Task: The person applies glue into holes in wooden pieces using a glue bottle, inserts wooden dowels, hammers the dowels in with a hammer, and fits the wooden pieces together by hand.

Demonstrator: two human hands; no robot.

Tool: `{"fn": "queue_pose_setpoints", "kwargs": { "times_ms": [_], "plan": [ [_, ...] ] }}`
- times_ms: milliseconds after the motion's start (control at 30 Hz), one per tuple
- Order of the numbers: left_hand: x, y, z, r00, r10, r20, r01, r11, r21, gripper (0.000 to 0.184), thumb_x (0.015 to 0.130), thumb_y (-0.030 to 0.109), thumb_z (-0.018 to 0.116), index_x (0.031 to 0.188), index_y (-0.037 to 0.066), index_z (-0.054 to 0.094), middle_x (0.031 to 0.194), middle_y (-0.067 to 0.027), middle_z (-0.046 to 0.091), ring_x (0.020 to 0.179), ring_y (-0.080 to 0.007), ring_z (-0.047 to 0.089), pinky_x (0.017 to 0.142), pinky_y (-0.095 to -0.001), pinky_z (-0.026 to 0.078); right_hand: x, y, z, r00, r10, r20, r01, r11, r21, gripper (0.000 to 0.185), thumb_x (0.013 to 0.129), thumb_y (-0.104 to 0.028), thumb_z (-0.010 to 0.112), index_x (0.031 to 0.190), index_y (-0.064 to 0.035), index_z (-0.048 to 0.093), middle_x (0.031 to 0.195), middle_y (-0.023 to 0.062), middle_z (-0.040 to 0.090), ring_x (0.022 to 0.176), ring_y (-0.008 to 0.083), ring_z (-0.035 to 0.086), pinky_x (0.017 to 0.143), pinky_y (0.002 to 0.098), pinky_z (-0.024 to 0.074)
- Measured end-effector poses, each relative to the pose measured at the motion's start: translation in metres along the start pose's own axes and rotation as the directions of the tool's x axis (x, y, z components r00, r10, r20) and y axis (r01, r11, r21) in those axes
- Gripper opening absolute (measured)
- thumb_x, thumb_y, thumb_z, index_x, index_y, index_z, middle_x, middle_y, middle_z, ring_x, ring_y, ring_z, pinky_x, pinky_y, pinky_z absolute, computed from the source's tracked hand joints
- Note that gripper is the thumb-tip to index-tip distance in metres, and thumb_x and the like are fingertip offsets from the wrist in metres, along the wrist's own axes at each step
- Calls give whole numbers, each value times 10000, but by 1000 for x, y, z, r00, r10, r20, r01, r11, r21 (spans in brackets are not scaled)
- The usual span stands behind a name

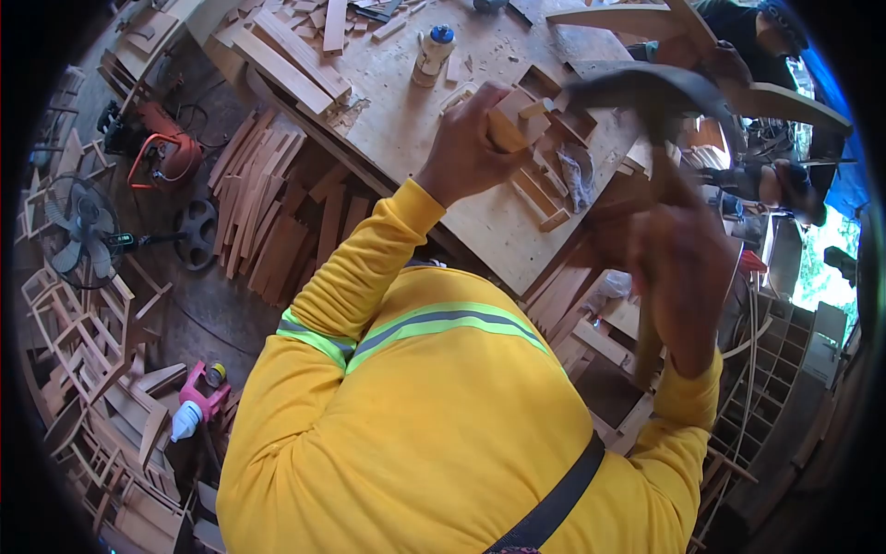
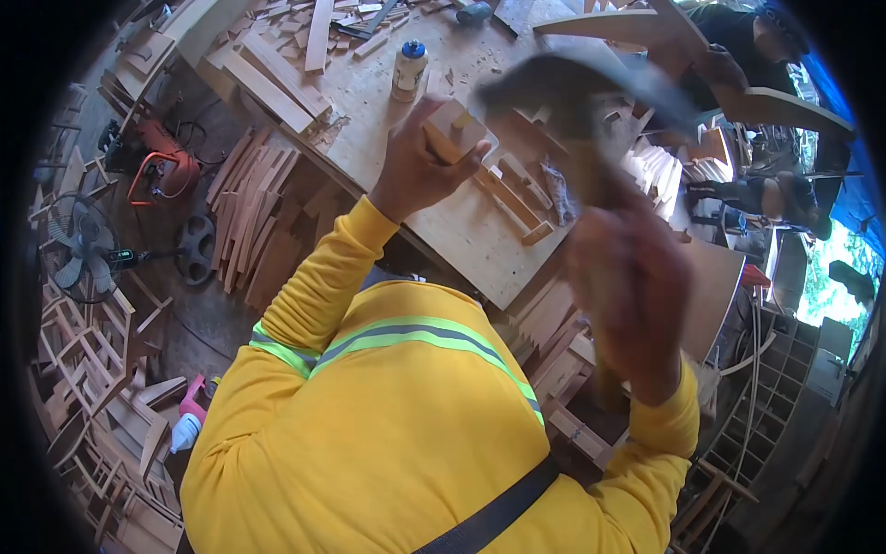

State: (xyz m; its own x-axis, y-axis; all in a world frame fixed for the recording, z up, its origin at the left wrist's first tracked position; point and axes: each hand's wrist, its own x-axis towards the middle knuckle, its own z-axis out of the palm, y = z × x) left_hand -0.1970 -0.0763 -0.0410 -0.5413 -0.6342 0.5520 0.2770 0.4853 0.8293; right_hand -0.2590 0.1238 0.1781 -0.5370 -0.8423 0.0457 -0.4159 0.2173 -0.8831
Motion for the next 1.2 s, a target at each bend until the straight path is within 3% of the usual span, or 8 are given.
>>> {"fn": "queue_pose_setpoints", "kwargs": {
  "times_ms": [333, 467, 567, 733, 867, 1000, 1100, 1200],
  "plan": [
    [-1, 0, 2, 999, 44, -26, -44, 998, 35, 459, 801, 209, 893, 1108, 56, 587, 912, -111, 691, 776, -230, 703, 714, -347, 579, -13, -16, -11, 942, -165, -292, 245, 932, 266, 525, 1101, -309, 528, 1533, -28, 427, 834, 83, 648, 539, 152, 595, 452, 225, 449],
    [-8, 6, -2, 998, -59, 7, 59, 998, -16, 467, 800, 224, 895, 1117, 53, 598, 920, -112, 697, 789, -247, 709, 727, -357, 584, -7, 10, 4, 992, 122, 40, -113, 975, -189, 471, 1099, -289, 515, 1497, -38, 484, 798, 90, 615, 557, 135, 589, 464, 263, 480],
    [-4, 8, -6, 998, 55, -9, -55, 998, -3, 479, 799, 239, 897, 1133, 58, 605, 924, -117, 701, 798, -258, 714, 738, -366, 586, -16, 6, -1, 959, 15, -283, -15, 1000, 1, 458, 1098, -270, 519, 1503, -58, 498, 819, 92, 639, 572, 138, 598, 482, 257, 490],
    [-1, 2, -2, 999, 31, -11, -31, 999, -18, 495, 798, 262, 900, 1144, 61, 610, 940, -120, 712, 809, -260, 723, 748, -365, 588, -23, -9, -9, 900, -298, -317, 352, 927, 128, 404, 1092, -199, 531, 1460, -31, 544, 860, 100, 668, 599, 141, 616, 494, 262, 502],
    [-7, 5, -2, 999, 40, -1, -40, 998, 47, 502, 792, 263, 902, 1146, 61, 609, 943, -127, 722, 814, -266, 732, 757, -360, 591, -25, 10, 8, 976, -215, 43, 202, 805, -557, 425, 1117, -305, 474, 1377, 23, 551, 870, 124, 640, 595, 138, 602, 497, 237, 452],
    [-6, 3, -3, 1000, -19, -10, 18, 999, -47, 597, 693, 252, 917, 1164, 84, 592, 930, -177, 719, 841, -401, 722, 745, -441, 595, -31, -2, -2, 949, -7, -315, -27, 994, -105, 434, 1120, -297, 455, 1404, 21, 537, 891, 111, 647, 617, 137, 599, 521, 229, 442],
    [-4, 2, -3, 1000, -8, 3, 8, 998, -60, 603, 683, 242, 918, 1164, 80, 592, 939, -180, 722, 846, -405, 722, 747, -438, 598, -37, -15, -19, 947, -232, -222, 253, 965, 69, 389, 1110, -264, 479, 1404, -24, 568, 914, 118, 658, 610, 134, 585, 521, 232, 433],
    [-1, 5, -6, 1000, 1, 16, 0, 999, -49, 550, 746, 250, 911, 1157, 62, 597, 941, -150, 725, 830, -314, 733, 755, -389, 595, -32, 3, 20, 785, 271, -558, 56, 865, 498, 396, 1098, -267, 503, 1376, 10, 559, 937, 146, 663, 600, 157, 584, 519, 242, 442]
  ]
}}
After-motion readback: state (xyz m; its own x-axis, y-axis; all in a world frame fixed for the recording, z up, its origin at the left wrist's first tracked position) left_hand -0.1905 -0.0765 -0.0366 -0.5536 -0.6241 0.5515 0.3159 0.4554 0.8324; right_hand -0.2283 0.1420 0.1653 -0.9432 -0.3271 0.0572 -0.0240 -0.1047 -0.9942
